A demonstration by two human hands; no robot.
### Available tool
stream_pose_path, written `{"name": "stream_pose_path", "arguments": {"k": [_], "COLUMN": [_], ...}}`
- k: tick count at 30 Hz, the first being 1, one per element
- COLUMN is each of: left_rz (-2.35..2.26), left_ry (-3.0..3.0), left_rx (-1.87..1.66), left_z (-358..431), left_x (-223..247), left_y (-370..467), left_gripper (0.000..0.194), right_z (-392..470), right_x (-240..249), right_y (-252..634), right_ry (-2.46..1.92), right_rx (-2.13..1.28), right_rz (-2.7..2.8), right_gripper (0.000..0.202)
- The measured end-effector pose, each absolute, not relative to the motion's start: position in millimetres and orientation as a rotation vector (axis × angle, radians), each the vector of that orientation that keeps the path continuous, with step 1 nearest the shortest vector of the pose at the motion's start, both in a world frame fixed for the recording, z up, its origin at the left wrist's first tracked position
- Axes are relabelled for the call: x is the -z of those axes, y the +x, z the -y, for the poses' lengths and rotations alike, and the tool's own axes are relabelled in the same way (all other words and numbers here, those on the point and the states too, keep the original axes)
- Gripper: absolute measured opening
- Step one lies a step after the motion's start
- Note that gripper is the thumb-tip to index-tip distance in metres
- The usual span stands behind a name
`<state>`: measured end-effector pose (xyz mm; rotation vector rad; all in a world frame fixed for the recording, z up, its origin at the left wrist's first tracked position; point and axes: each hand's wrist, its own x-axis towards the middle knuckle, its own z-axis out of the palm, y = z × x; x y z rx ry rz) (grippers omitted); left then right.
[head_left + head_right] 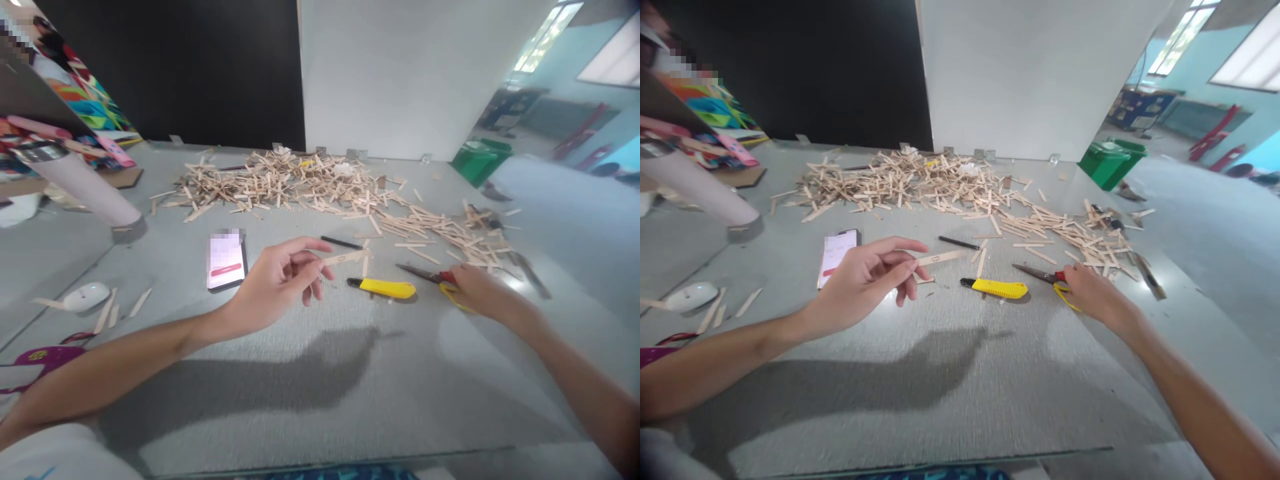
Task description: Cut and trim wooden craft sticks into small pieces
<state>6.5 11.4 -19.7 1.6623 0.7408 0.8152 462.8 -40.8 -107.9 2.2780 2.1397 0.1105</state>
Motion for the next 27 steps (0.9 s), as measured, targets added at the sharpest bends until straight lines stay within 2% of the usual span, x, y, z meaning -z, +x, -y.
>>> {"name": "stream_pose_path", "arguments": {"k": [5, 6, 8, 10, 12, 13, 14, 16, 23, 27], "left_rz": [-0.837, -0.849, -0.875, -0.899, -0.932, -0.955, -0.978, -1.026, -1.016, -0.972], "left_ry": [1.735, 1.74, 1.726, 1.671, 1.62, 1.61, 1.612, 1.639, 1.798, 1.893], "left_rx": [-0.938, -0.964, -0.978, -0.953, -0.934, -0.941, -0.954, -0.979, -0.835, -0.688], "left_z": [-15, -16, -20, -25, -29, -31, -33, -37, -35, -27], "left_x": [-5, -10, -19, -25, -28, -29, -28, -27, -23, -24], "left_y": [10, 11, 13, 17, 20, 22, 24, 26, 24, 23], "left_gripper": [0.023, 0.02, 0.014, 0.007, 0.007, 0.01, 0.013, 0.015, 0.016, 0.008], "right_z": [36, 34, 30, 28, 29, 31, 33, 38, 46, 48], "right_x": [88, 81, 68, 56, 50, 48, 48, 50, 58, 61], "right_y": [443, 434, 408, 373, 332, 313, 295, 267, 253, 254], "right_ry": [2.501, 2.698, 2.819, 2.767, 2.477, 2.288, 2.109, 1.822, 1.675, 1.632], "right_rx": [-0.26, -0.239, -0.071, 0.344, 1.43, 1.816, 2.089, 2.372, 2.499, 2.558], "right_rz": [-2.124, -2.167, -2.299, -2.49, -2.677, -2.7, -2.704, -2.738, -2.673, -2.669], "right_gripper": [0.018, 0.023, 0.032, 0.04, 0.054, 0.06, 0.063, 0.069, 0.074, 0.073]}}
